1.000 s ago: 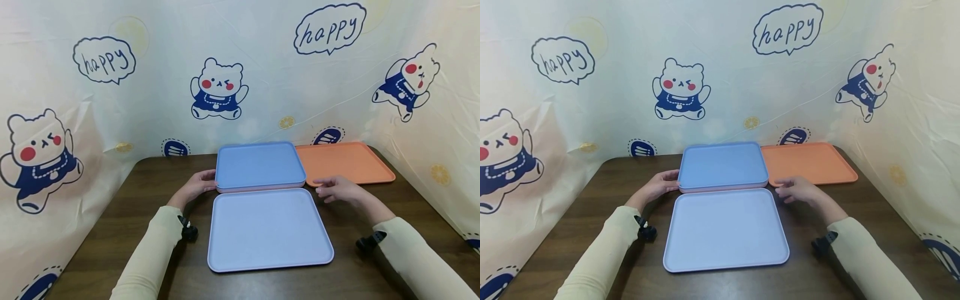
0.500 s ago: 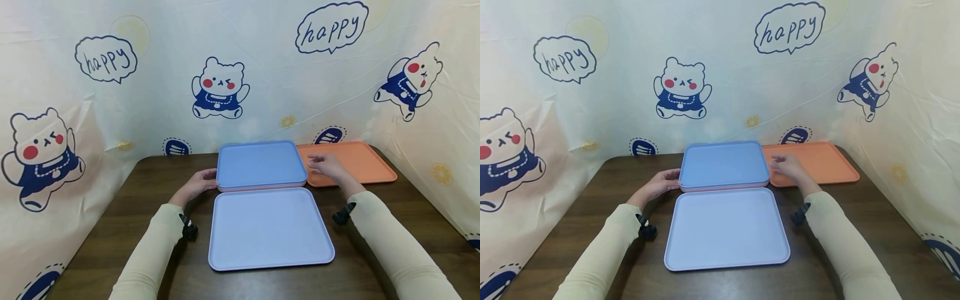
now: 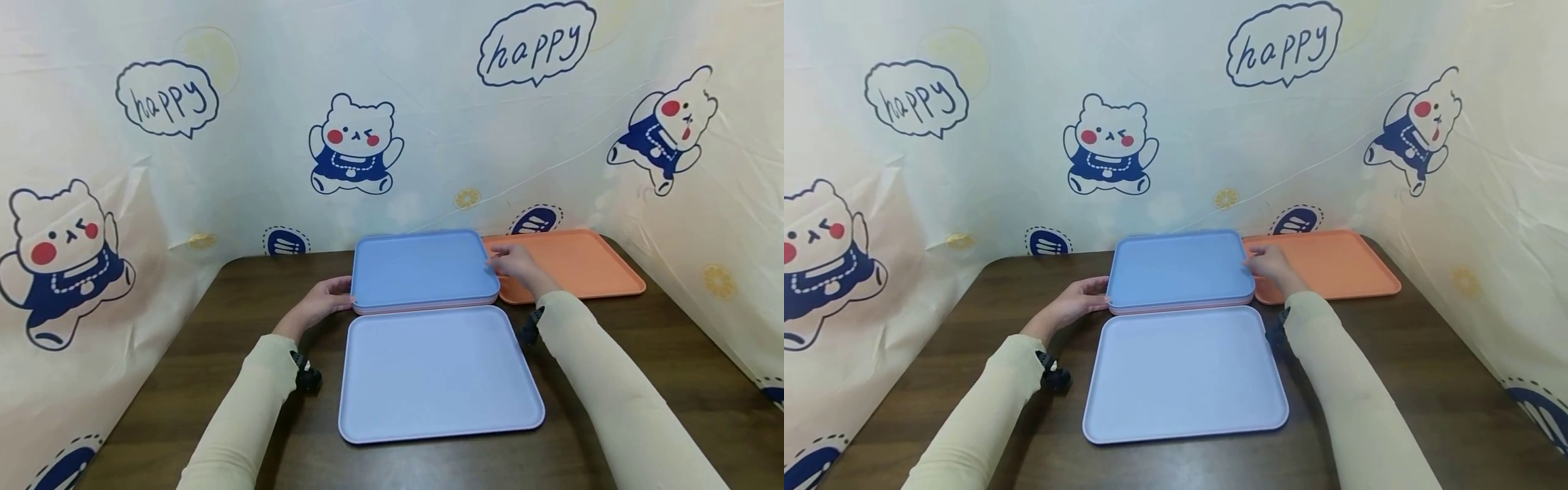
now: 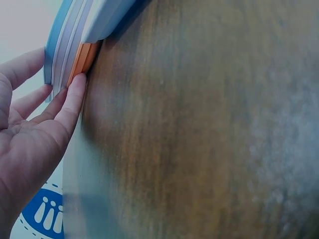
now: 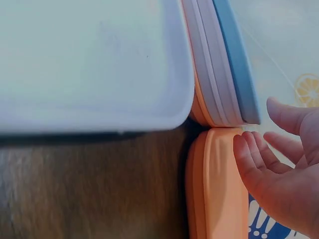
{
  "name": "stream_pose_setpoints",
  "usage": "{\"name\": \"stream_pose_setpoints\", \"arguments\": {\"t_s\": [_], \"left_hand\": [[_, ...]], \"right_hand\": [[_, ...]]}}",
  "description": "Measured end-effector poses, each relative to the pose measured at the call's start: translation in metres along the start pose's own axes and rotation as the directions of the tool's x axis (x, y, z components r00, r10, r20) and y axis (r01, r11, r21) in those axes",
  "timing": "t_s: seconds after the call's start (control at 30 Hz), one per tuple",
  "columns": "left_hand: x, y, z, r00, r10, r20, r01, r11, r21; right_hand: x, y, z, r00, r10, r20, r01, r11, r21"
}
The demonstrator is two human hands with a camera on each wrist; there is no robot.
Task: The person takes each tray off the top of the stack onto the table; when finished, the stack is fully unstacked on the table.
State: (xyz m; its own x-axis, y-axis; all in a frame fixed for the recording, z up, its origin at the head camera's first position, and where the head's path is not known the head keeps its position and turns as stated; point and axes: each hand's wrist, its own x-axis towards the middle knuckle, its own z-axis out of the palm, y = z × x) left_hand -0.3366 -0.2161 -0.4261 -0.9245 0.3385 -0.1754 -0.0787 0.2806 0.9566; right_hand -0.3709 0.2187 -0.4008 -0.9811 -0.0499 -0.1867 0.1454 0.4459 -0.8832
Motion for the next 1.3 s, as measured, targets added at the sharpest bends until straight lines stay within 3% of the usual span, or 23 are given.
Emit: {"name": "stream_pose_setpoints", "arguments": {"t_s": [0.5, 1.1, 1.3], "left_hand": [[-0.001, 0.001, 0.000, 1.000, -0.022, 0.001, 0.022, 1.000, -0.001], [0.000, 0.003, -0.001, 1.000, -0.022, -0.004, 0.022, 0.999, -0.024], [0.000, 0.002, 0.001, 0.999, -0.032, -0.009, 0.032, 0.998, -0.052]], "right_hand": [[0.018, 0.009, 0.006, 0.999, 0.032, -0.011, -0.032, 0.999, -0.001], [0.012, -0.006, 0.005, 0.997, -0.011, -0.079, 0.013, 1.000, 0.027], [0.006, -0.013, 0.002, 0.997, 0.026, -0.076, -0.023, 0.999, 0.034]]}}
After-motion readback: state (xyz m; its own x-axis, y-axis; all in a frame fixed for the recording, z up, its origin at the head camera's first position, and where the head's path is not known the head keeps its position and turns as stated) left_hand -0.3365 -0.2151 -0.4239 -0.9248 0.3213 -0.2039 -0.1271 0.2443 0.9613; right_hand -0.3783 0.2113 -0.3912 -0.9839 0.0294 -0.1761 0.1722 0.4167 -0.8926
